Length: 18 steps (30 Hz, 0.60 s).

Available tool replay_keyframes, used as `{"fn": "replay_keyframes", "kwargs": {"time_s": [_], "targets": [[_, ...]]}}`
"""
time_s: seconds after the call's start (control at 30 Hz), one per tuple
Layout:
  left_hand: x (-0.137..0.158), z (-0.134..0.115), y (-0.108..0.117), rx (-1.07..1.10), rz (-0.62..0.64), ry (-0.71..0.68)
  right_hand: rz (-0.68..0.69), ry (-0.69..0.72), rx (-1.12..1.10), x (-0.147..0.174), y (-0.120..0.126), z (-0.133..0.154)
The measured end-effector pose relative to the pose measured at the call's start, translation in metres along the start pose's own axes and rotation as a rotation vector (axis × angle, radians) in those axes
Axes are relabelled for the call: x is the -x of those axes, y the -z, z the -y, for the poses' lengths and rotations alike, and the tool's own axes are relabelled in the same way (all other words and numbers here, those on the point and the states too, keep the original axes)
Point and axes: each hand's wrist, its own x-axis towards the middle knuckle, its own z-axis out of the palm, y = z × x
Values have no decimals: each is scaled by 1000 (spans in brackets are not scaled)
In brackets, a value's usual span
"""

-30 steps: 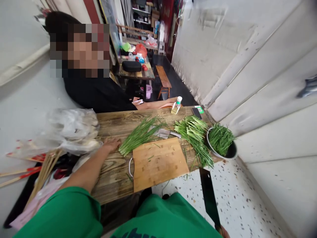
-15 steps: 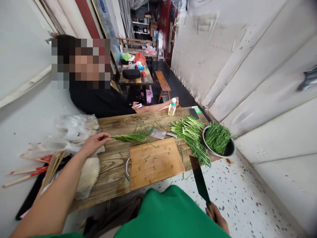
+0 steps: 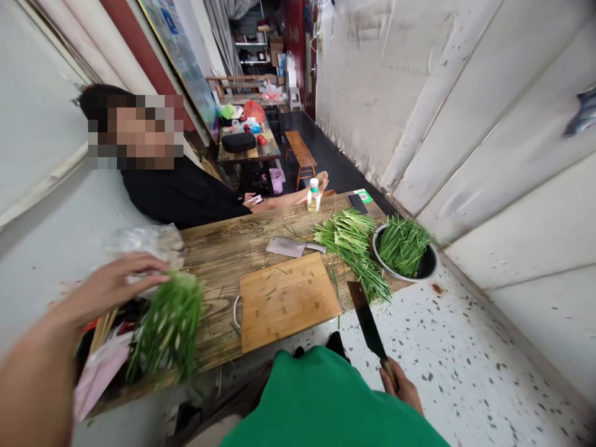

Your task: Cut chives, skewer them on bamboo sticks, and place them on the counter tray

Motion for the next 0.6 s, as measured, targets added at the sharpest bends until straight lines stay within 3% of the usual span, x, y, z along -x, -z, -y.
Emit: {"fn": "replay_keyframes", "kwargs": {"time_s": [0.07, 0.13, 0.23, 0.33, 0.4, 0.5, 0.6], "targets": [[-33, -27, -51, -43, 241, -168, 17, 19, -28, -1, 1, -4], [-63, -51, -116, -33, 418, -319, 56, 52, -54, -2, 1, -8], [-96, -75, -215, -7, 483, -418, 182, 112, -15, -7, 0, -3], [-120, -90, -287, -17, 484, -475, 297, 148, 102, -15, -5, 18], [-133, -97, -315, -21, 503, -525, 339, 162, 174, -21, -12, 36], [-140, -105, -334, -24, 496, -583, 383, 179, 259, -33, -26, 61], [-117, -110, -345, -85, 311, -448, 427, 190, 322, -44, -42, 81]]}}
